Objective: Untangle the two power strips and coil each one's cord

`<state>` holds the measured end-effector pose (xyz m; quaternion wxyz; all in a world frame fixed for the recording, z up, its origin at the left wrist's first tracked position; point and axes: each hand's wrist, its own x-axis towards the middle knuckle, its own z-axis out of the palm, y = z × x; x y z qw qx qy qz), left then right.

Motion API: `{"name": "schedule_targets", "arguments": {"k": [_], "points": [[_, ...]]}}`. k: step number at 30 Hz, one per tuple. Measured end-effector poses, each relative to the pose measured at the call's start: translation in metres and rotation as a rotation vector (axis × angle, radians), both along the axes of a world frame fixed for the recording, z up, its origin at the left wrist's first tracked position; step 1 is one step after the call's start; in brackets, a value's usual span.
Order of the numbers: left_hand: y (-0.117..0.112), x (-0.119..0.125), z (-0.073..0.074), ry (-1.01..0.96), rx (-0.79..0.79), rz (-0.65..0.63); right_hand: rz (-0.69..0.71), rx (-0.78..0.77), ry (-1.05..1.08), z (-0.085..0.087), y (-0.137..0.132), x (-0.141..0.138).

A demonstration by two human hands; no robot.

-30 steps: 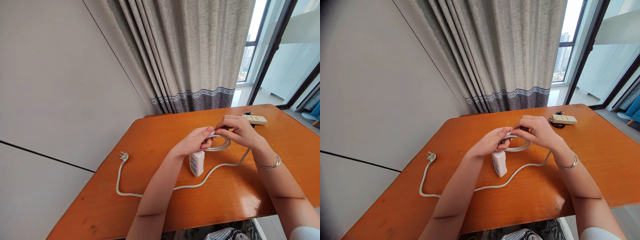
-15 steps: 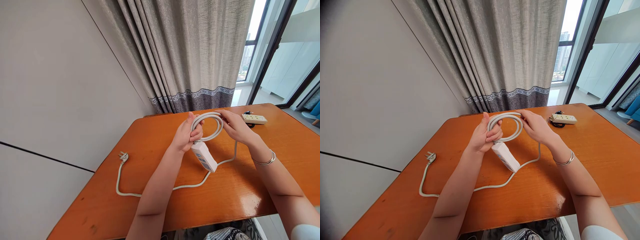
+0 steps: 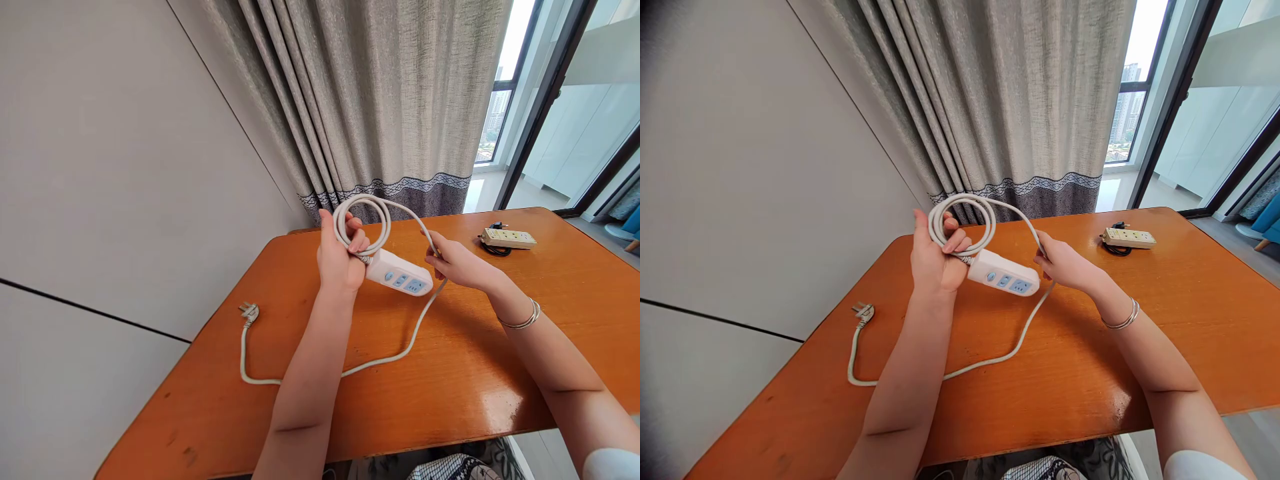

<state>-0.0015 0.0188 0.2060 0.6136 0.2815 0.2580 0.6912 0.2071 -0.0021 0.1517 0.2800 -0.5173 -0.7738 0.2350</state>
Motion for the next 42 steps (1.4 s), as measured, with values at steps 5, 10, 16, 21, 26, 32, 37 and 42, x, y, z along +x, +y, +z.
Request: {"name": "schedule_targets", "arguments": {"k": [5,10,16,21,26,32,37,42], "points": [[0.007,-0.005,-0.005,-0.053,0.037,0.166,-0.05,0.197,-0.181,-0.012,0.005,-0.004],[0.008,-0.005,-0.008,-0.054,0.06,0.18,-0.083,0.349,-0.13,-0.018,0.007,-0.01],[0.005,0.006,-0.012,-0.007,0.155,0.217,-0.1,0.277,-0.278,-0.005,-0.011,-0.026],[0.001,0.007,-0.015,0.011,0.245,0.348,0.02,0.27,-0.175,-0.003,-0.016,-0.029],[0.0,-0.016,-0.002,-0.093,0.226,0.435,0.173,0.159,0.002,-0.006,-0.011,-0.026],[0.004,-0.022,0.005,-0.113,0.212,0.555,0.215,0.069,0.01,-0.009,-0.011,-0.03],[0.012,-0.01,-0.009,0.03,0.303,0.503,0.094,0.279,-0.152,-0.006,-0.027,-0.039],[0.009,0.0,-0.022,0.135,0.265,0.249,0.142,0.49,-0.182,-0.002,-0.043,-0.039]]}}
